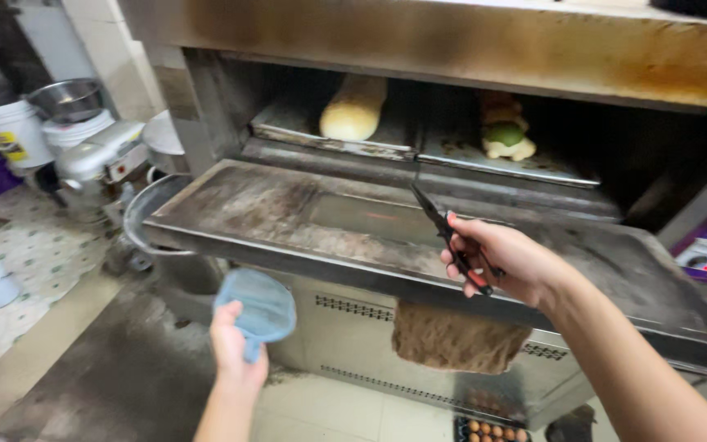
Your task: The person carries a container and a plate of sliced meat into a kitchen, then uses tongs and a wooden stick to remove a long loaf of bread and character-shaped buns from an oven. They place the bread on a tray and later use chopsticks to stir and lift fried meat from a pan of hot oil.
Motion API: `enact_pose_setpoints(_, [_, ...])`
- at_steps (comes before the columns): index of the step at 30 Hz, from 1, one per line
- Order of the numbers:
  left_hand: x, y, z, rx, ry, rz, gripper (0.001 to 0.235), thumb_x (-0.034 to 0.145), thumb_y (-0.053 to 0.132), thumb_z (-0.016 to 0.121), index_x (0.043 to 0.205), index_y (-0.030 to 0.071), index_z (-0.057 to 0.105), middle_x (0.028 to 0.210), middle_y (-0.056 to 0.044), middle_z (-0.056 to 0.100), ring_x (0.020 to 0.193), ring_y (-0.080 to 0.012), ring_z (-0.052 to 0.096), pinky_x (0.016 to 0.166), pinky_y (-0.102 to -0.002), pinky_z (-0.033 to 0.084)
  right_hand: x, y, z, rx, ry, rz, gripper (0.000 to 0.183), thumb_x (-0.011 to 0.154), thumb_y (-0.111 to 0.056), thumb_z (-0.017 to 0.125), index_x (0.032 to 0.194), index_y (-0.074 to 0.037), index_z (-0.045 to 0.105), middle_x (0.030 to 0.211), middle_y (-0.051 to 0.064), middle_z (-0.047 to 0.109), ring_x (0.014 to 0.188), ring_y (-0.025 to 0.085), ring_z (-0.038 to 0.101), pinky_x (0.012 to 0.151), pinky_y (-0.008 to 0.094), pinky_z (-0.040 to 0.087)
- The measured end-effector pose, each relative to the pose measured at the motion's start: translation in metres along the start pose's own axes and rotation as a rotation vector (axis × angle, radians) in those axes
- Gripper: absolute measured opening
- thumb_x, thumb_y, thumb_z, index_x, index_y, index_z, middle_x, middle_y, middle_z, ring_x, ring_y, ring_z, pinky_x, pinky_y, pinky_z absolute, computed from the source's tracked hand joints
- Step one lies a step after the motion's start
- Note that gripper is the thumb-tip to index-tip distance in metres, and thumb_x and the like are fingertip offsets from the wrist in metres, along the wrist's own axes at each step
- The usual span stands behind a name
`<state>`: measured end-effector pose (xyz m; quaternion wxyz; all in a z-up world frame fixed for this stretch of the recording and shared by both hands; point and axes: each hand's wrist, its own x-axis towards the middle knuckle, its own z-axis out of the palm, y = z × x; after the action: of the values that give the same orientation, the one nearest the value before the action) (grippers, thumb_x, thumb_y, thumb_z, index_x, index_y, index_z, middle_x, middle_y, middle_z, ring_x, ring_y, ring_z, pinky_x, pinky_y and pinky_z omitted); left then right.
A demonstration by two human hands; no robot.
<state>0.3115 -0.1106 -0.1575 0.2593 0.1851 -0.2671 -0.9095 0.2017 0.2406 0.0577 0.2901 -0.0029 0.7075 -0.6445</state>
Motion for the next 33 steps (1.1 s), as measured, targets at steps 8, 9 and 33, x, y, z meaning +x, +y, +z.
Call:
enact_pose_setpoints(8, [0.009, 0.107, 0.072, 0.103, -0.062, 0.257, 0.035, 0.097, 0.021, 0.053, 0.123, -0.001, 0.061, 0.119, -0.011, 0.070, 0.108, -0.0239, 0.068, 0.095, -0.039, 0.054, 0.114, -0.028, 0.024, -0.110, -0.002, 0.020, 0.043, 0.102, -0.046, 0.051, 0.077, -0.011, 0.053, 0.082, 0.008, 0.067, 0.072, 0.019, 0.065, 0.058, 0.037, 0.054])
enact_pose_setpoints(9, [0.018, 0.112, 0.085, 0.116, -0.099, 0.260, 0.035, 0.098, 0.021, 0.053, 0.122, -0.003, 0.061, 0.118, -0.012, 0.070, 0.107, -0.0240, 0.068, 0.095, -0.038, 0.054, 0.132, -0.032, 0.028, -0.119, 0.024, 0.018, 0.043, 0.103, -0.045, 0.050, 0.076, -0.011, 0.052, 0.082, 0.009, 0.067, 0.073, 0.020, 0.066, 0.059, 0.037, 0.055])
enact_pose_setpoints(33, [0.127, 0.137, 0.134, 0.215, -0.352, -0.179, 0.039, 0.096, 0.024, 0.053, 0.123, -0.002, 0.061, 0.114, -0.013, 0.071, 0.102, -0.0221, 0.069, 0.089, -0.037, 0.054, 0.291, -0.073, 0.077, -0.207, 0.249, 0.182, 0.042, 0.103, -0.044, 0.047, 0.075, -0.011, 0.048, 0.079, 0.008, 0.058, 0.077, 0.024, 0.066, 0.065, 0.049, 0.060])
